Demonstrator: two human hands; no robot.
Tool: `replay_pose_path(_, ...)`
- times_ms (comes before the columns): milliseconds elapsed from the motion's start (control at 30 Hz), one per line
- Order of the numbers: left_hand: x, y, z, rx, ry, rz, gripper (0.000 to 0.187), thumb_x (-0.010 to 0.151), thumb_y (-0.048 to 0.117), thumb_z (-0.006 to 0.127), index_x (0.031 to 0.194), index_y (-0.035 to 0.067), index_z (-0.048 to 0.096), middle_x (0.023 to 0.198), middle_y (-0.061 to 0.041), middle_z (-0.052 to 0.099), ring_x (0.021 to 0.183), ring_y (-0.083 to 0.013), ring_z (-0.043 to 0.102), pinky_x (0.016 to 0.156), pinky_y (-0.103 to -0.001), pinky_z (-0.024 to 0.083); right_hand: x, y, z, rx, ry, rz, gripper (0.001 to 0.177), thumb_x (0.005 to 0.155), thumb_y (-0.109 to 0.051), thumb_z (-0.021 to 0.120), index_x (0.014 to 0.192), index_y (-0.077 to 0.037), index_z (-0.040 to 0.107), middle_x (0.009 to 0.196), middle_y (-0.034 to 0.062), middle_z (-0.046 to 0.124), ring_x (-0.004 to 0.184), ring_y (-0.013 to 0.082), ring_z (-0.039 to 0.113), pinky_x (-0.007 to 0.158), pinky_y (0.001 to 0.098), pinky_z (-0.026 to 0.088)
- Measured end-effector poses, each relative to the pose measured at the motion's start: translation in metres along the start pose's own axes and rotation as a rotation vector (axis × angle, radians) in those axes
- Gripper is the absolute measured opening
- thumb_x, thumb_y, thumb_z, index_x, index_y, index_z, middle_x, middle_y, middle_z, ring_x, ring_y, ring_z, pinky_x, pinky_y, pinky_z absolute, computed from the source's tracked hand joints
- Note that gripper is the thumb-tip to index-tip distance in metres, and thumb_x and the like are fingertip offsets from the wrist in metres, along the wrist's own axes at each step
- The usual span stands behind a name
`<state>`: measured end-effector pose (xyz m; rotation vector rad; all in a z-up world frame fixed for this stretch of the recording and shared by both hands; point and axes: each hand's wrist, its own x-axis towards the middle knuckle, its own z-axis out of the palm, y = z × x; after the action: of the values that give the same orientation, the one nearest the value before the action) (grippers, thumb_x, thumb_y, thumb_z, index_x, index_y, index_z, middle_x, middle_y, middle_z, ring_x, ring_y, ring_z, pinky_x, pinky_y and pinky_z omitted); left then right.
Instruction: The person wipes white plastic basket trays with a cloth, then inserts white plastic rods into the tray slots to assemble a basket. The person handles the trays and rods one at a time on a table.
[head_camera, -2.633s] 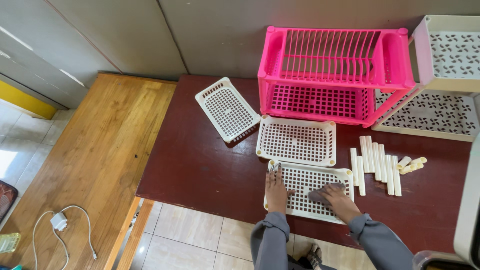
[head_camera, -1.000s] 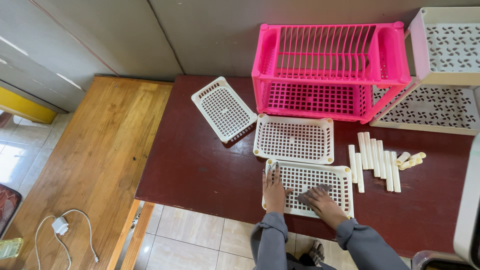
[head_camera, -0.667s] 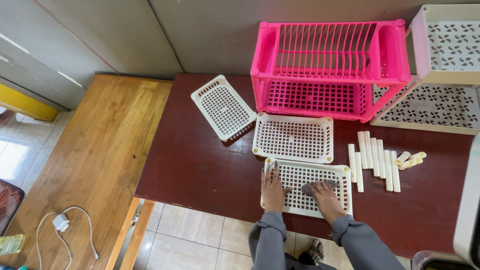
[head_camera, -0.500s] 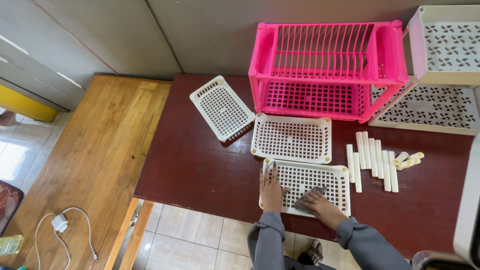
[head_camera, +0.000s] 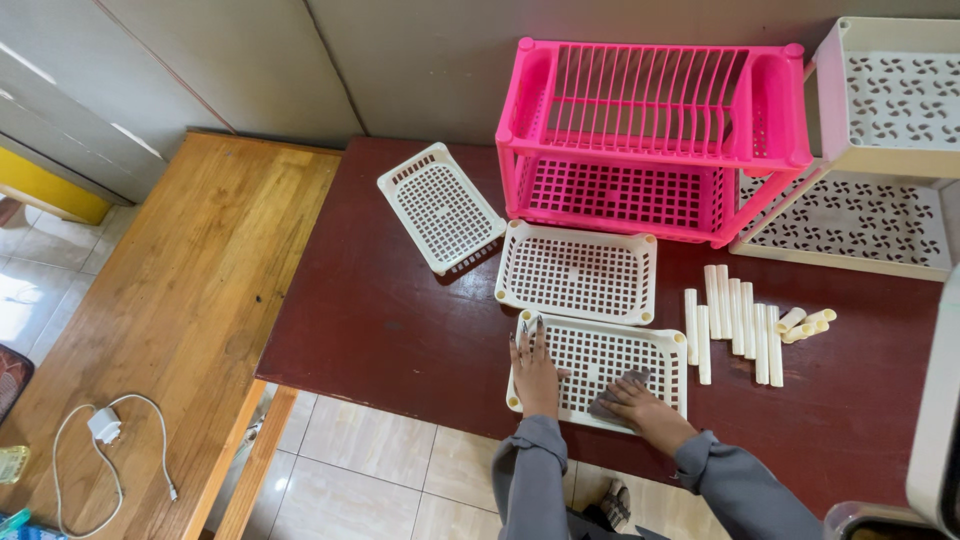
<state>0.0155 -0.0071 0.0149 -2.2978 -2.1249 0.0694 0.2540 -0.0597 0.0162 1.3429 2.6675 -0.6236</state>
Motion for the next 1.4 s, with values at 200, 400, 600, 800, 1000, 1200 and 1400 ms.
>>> replay_pose_path(200,-0.001,0.011,0.009,0.042,-0.044,-0.043,0.064,0.098,0.049,0.055,0.148,0.009,0.051,0.172,-0.001,0.012,0.157,-0.0279,0.016,0.127,-0.049,0.009,0.011,0.008,-0.009,-0.121,0.084,0.259,0.054,0.102,-0.018,0.051,0.155,-0.017,0.04,0.161,0.0131,0.036,0.151,0.0324,0.029,0.126,0.0433,0.024)
replay_pose_path(400,-0.003,0.014,0.021,-0.137,-0.104,-0.069,0.061,0.097,0.043,0.056,0.146,0.006,0.057,0.175,0.001,0.007,0.157,-0.0273,0.017,0.128,-0.042,0.013,0.002,-0.006,0.001,-0.05,0.094,-0.018,0.059,0.096,-0.011,0.056,0.153,-0.018,0.042,0.16,0.0156,0.035,0.15,0.0352,0.026,0.125,0.0461,0.02)
replay_pose_path(600,-0.002,0.015,0.019,-0.15,-0.11,-0.064,0.053,0.097,0.04,0.059,0.139,0.008,0.062,0.174,0.001,0.011,0.158,-0.0267,0.017,0.128,-0.042,0.013,-0.004,0.024,-0.009,-0.057,0.073,0.124,0.074,0.087,0.0,0.057,0.157,-0.02,0.042,0.162,0.0147,0.034,0.15,0.0334,0.028,0.124,0.0425,0.021)
replay_pose_path(800,-0.002,0.017,0.021,-0.143,-0.132,-0.077,0.057,0.096,0.042,0.062,0.141,0.006,0.06,0.173,-0.001,0.018,0.158,-0.0277,0.019,0.129,-0.044,0.013,0.003,-0.006,0.006,-0.076,0.192,0.192,0.06,0.091,-0.006,0.056,0.149,-0.017,0.048,0.156,0.0151,0.042,0.149,0.0349,0.033,0.126,0.0442,0.024)
replay_pose_path(1000,0.0,0.02,0.026,-0.068,-0.042,-0.068,0.076,0.093,0.043,0.064,0.153,0.0,0.045,0.17,-0.005,0.022,0.154,-0.0303,0.022,0.126,-0.045,0.015,-0.007,0.02,-0.025,0.026,-0.078,0.159,0.052,0.097,-0.023,0.055,0.149,-0.024,0.048,0.158,0.0074,0.043,0.147,0.0301,0.035,0.122,0.0429,0.029)
replay_pose_path(1200,0.001,0.021,0.023,-0.048,-0.101,-0.078,0.07,0.096,0.041,0.061,0.151,0.002,0.045,0.171,-0.004,0.021,0.155,-0.03,0.021,0.127,-0.045,0.015,0.0,-0.01,0.001,-0.095,0.197,0.27,0.053,0.096,-0.025,0.059,0.148,-0.017,0.048,0.155,0.0127,0.045,0.145,0.0336,0.038,0.121,0.0492,0.031)
replay_pose_path(1400,0.0,0.022,0.021,-0.024,-0.079,-0.071,0.072,0.096,0.042,0.06,0.153,0.002,0.043,0.171,-0.003,0.021,0.154,-0.0304,0.021,0.126,-0.045,0.015,-0.023,0.026,-0.014,0.315,-0.107,0.054,0.077,0.084,-0.013,0.069,0.154,-0.025,0.041,0.164,0.0098,0.03,0.152,0.0345,0.024,0.124,0.0466,0.024)
